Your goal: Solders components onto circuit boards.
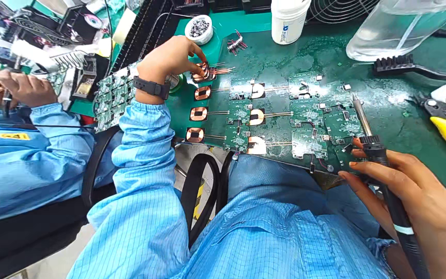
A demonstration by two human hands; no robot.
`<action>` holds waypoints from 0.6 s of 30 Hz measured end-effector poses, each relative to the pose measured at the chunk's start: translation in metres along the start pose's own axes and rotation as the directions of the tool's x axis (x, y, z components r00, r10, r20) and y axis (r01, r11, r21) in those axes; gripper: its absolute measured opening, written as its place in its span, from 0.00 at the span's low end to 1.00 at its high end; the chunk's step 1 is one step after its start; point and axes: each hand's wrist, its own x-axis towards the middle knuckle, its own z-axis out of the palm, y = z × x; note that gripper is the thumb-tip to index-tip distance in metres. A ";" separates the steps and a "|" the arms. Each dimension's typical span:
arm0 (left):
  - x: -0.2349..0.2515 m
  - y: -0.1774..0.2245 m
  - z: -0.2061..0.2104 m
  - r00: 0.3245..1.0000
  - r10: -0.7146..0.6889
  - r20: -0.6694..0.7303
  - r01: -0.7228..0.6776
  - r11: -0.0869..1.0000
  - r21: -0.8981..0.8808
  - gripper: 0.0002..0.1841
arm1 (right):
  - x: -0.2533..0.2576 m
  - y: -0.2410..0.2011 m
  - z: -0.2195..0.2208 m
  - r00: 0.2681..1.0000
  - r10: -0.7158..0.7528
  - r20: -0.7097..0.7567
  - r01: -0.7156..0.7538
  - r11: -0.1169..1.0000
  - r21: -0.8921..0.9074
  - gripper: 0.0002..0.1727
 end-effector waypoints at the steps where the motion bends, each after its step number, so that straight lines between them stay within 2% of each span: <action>1: -0.002 0.001 -0.001 1.000 -0.015 -0.005 0.015 1.000 -0.009 0.16 | -0.001 0.002 -0.001 1.000 0.007 0.009 -0.007 1.000 -0.010 0.10; 3: -0.008 0.004 -0.004 0.998 -0.037 -0.049 0.036 0.999 -0.021 0.16 | -0.002 0.006 -0.001 1.000 0.015 0.005 -0.015 1.000 -0.024 0.10; 7: -0.021 0.009 -0.015 0.969 0.005 -0.249 -0.017 0.999 -0.046 0.17 | -0.003 0.006 0.003 0.999 0.012 -0.045 -0.013 1.000 -0.022 0.12; 9: -0.024 0.019 -0.021 0.922 0.048 -0.385 -0.063 0.998 -0.027 0.19 | 0.000 0.009 0.003 0.996 -0.019 -0.087 0.020 1.000 0.021 0.13; 12: -0.018 0.035 -0.027 0.804 0.180 -0.567 -0.170 0.983 0.071 0.22 | 0.006 0.021 -0.002 0.978 -0.066 -0.197 0.086 0.992 0.094 0.12; 15: -0.005 0.061 -0.035 0.733 0.272 -0.623 -0.230 0.962 0.150 0.22 | 0.011 0.036 -0.007 0.955 -0.098 -0.279 0.128 0.987 0.093 0.11; 18: 0.011 0.085 -0.040 0.703 0.331 -0.630 -0.242 0.944 0.226 0.21 | 0.010 0.045 -0.007 0.936 -0.127 -0.329 0.165 0.982 0.089 0.11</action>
